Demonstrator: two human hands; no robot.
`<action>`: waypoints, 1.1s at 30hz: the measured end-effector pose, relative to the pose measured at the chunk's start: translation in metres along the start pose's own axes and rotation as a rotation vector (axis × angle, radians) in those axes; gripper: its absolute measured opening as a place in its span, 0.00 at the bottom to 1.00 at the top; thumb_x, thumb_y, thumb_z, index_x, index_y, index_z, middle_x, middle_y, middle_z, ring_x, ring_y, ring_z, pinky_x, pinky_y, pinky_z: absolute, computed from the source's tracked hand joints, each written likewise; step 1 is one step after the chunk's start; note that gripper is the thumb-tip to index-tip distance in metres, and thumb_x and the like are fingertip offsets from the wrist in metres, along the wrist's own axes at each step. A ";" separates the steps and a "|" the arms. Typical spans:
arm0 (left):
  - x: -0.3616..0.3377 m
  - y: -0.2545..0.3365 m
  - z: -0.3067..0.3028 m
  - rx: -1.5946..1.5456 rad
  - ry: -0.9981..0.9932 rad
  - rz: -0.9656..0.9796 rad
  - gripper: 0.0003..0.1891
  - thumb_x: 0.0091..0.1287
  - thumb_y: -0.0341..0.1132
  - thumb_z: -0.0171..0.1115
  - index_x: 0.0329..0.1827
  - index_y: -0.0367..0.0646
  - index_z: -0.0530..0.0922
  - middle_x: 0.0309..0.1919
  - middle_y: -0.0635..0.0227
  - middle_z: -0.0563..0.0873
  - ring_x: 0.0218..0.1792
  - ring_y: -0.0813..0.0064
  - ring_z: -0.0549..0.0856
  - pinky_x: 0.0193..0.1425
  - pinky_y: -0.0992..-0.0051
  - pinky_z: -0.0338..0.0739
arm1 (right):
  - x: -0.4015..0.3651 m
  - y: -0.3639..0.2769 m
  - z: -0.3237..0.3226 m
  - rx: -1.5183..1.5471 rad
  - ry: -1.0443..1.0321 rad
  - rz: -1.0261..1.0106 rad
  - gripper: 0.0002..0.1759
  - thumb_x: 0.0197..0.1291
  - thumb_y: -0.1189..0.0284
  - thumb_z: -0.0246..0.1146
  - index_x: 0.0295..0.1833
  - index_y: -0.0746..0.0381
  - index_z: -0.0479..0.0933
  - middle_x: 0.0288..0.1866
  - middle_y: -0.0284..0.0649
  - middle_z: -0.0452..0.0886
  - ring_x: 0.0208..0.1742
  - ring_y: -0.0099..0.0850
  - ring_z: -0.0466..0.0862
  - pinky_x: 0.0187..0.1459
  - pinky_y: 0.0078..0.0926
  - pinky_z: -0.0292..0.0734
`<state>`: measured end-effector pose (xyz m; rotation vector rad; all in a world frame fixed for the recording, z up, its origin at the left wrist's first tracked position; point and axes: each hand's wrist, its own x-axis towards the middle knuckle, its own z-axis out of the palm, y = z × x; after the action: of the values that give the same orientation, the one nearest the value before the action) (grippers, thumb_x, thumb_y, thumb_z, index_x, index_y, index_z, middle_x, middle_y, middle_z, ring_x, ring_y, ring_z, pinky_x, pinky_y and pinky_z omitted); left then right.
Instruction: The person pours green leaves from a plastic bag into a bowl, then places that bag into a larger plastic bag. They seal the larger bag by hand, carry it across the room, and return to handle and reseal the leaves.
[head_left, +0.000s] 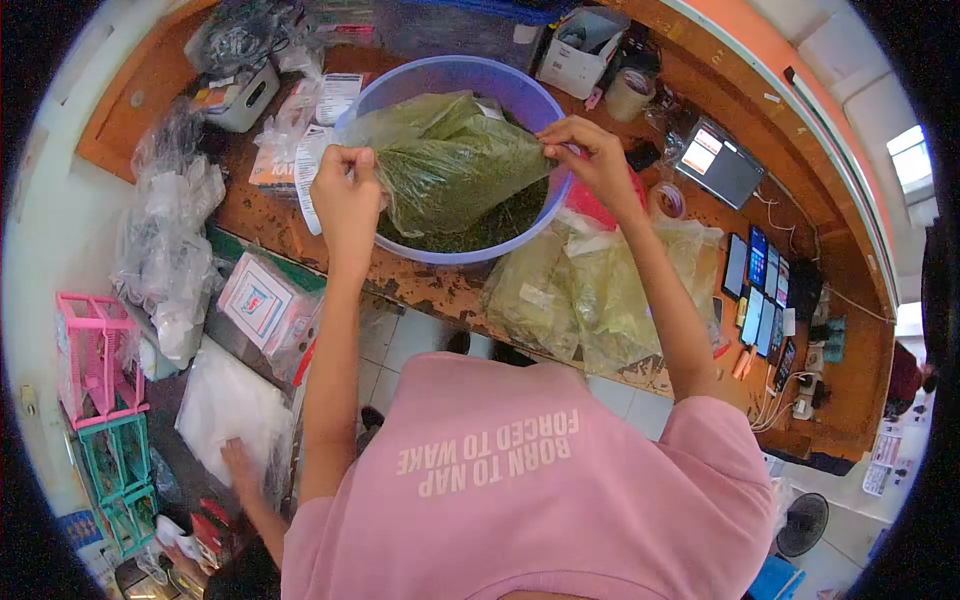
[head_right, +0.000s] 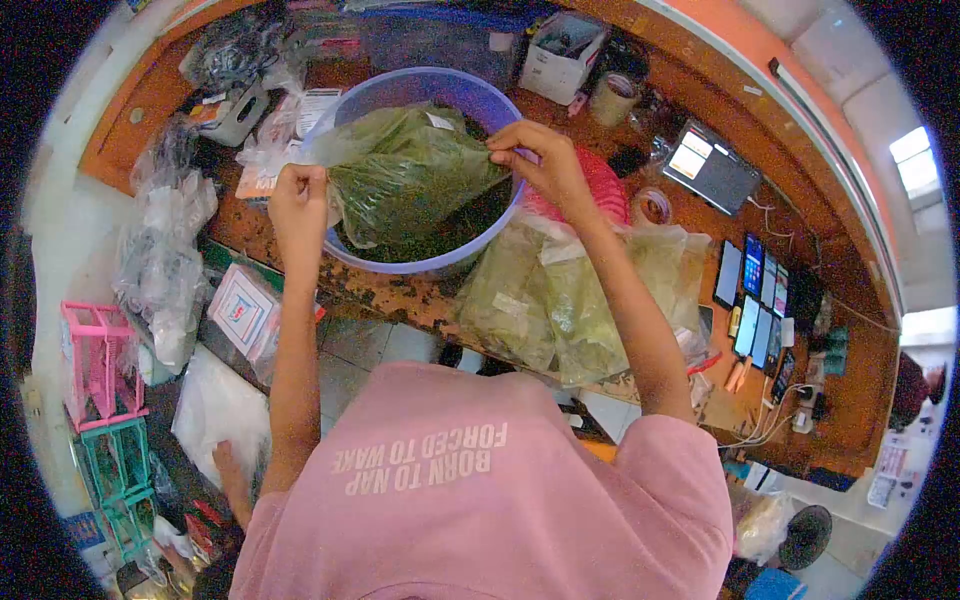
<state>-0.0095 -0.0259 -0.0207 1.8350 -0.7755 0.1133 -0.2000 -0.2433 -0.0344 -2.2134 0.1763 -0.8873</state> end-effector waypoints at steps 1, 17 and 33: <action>0.001 -0.001 0.001 -0.031 -0.006 -0.018 0.08 0.61 0.32 0.58 0.31 0.34 0.74 0.25 0.58 0.81 0.28 0.68 0.80 0.35 0.72 0.72 | 0.000 0.002 0.001 0.023 0.014 0.004 0.07 0.49 0.75 0.65 0.34 0.65 0.78 0.36 0.38 0.81 0.41 0.29 0.80 0.44 0.25 0.74; -0.008 0.011 -0.011 -0.077 -0.158 0.245 0.10 0.55 0.33 0.66 0.39 0.39 0.81 0.31 0.65 0.75 0.33 0.72 0.77 0.37 0.76 0.70 | 0.091 -0.004 0.013 -0.060 -0.233 0.050 0.07 0.57 0.72 0.60 0.34 0.66 0.77 0.29 0.33 0.80 0.34 0.22 0.76 0.40 0.21 0.71; 0.004 0.016 -0.011 -0.210 -0.135 0.202 0.09 0.55 0.32 0.66 0.34 0.36 0.81 0.27 0.69 0.76 0.28 0.78 0.74 0.34 0.78 0.68 | 0.064 -0.002 -0.029 -0.039 -0.102 0.066 0.09 0.55 0.70 0.63 0.37 0.65 0.80 0.32 0.37 0.79 0.36 0.23 0.77 0.38 0.21 0.71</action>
<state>-0.0117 -0.0210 -0.0016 1.5757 -1.0278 0.0360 -0.1711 -0.2826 0.0162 -2.2701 0.2184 -0.7391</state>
